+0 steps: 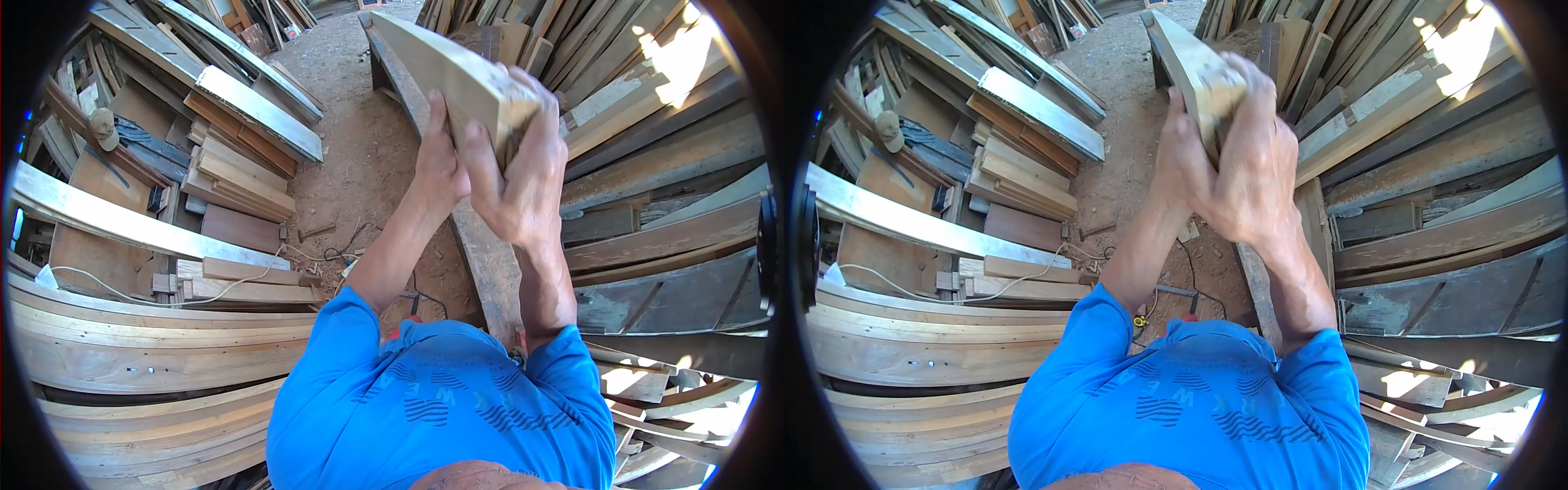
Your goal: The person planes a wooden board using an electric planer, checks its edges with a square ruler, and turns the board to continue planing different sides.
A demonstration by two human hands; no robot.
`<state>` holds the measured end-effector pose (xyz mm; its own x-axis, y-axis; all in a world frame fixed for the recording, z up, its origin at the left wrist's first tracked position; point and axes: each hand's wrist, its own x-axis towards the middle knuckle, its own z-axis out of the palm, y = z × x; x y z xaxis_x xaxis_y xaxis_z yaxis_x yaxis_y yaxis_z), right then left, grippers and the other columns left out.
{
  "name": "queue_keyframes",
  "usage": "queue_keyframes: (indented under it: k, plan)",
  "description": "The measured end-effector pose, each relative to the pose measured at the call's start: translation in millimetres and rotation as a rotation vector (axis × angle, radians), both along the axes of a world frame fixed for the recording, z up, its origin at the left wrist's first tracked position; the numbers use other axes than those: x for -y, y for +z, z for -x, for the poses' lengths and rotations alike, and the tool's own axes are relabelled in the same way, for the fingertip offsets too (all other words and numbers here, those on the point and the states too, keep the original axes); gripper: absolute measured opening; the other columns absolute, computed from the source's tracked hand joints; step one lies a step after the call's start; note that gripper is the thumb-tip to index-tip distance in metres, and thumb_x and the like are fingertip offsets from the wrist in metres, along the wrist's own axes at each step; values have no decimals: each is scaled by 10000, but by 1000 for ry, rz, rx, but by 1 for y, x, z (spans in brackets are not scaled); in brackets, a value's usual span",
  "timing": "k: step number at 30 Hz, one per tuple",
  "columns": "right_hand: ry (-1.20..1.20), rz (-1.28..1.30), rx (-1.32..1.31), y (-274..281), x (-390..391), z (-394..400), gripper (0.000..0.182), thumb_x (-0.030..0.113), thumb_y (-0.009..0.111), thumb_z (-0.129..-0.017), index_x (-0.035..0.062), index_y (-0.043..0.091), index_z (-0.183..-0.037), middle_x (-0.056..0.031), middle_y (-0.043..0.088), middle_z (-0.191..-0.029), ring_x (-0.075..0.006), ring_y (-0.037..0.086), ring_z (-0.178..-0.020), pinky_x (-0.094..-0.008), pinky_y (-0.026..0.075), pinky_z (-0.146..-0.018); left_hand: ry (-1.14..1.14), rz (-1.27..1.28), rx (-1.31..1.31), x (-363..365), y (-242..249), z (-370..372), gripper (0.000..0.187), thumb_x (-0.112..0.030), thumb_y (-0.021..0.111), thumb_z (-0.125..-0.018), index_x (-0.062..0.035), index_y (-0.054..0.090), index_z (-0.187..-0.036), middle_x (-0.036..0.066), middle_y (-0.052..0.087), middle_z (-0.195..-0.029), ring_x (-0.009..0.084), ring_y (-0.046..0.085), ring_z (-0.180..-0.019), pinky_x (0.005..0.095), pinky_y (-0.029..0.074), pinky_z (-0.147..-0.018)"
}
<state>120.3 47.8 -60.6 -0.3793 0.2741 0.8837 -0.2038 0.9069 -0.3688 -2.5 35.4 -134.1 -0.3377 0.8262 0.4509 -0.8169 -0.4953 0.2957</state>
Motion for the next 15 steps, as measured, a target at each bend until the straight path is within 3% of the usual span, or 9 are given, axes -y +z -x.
queue_keyframes:
  k: [3,4,6,8,9,10,11,13,15]
  plan:
    - [-36,152,153,-33,1,-30,537,125,655,-892,-79,450,-1345,-291,679,-1075,-372,720,-956,-422,566,-826,-34,214,-176,5,-49,9,730,-603,438,-1000,-88,363,-1512,132,485,-1496,281,513,-1347,470,440,-1130]
    - [-60,208,225,-52,0,-42,559,139,681,-875,-49,449,-1347,-289,688,-1010,-411,715,-911,-447,567,-783,-28,344,-195,11,-65,5,728,-598,455,-999,-70,376,-1493,144,550,-1406,255,545,-1308,403,486,-1094]
    - [-112,356,423,-92,-1,-71,566,157,723,-836,-22,470,-1309,-281,698,-914,-444,711,-855,-473,569,-739,-106,680,-249,10,-140,15,627,-579,458,-1015,-67,516,-1371,181,612,-1313,287,659,-1154,485,563,-974]
    - [-181,481,600,-142,-5,-93,526,165,749,-792,-20,510,-1222,-273,696,-863,-441,710,-828,-486,569,-738,-50,926,-286,15,-170,-13,669,-661,517,-956,-105,495,-1326,85,666,-1011,153,696,-809,371,636,-723]
    - [-221,524,661,-174,-8,-101,502,170,760,-770,-16,529,-1174,-271,694,-843,-443,708,-814,-498,567,-739,-75,1025,-212,14,-180,-29,658,-696,549,-922,-130,523,-1258,72,673,-940,149,666,-647,335,598,-538]
    - [-279,554,797,-203,-10,-109,515,170,757,-756,-19,516,-1170,-277,692,-843,-451,704,-807,-512,565,-747,-122,1079,-207,14,-203,-36,689,-723,571,-892,-146,529,-1266,78,674,-952,150,678,-677,303,582,-535]
    - [-335,586,934,-232,-13,-114,528,169,753,-743,-23,502,-1166,-282,690,-843,-459,700,-801,-526,564,-754,-178,1075,-246,7,-252,-33,759,-725,623,-857,-120,525,-1305,95,690,-965,209,701,-756,384,608,-701]
    - [-395,610,1041,-301,-17,-124,509,161,755,-737,-10,506,-1146,-266,690,-808,-457,698,-778,-526,563,-750,-175,1159,-306,-11,-289,-55,786,-635,725,-839,-47,520,-1318,131,681,-1056,275,694,-948,451,573,-858]
    - [-421,624,1118,-357,-28,-126,508,148,748,-732,-8,500,-1147,-260,689,-789,-459,696,-771,-531,562,-750,43,1238,-609,-30,-321,-71,835,-531,803,-798,6,479,-1348,186,646,-1172,328,648,-1080,466,530,-937]
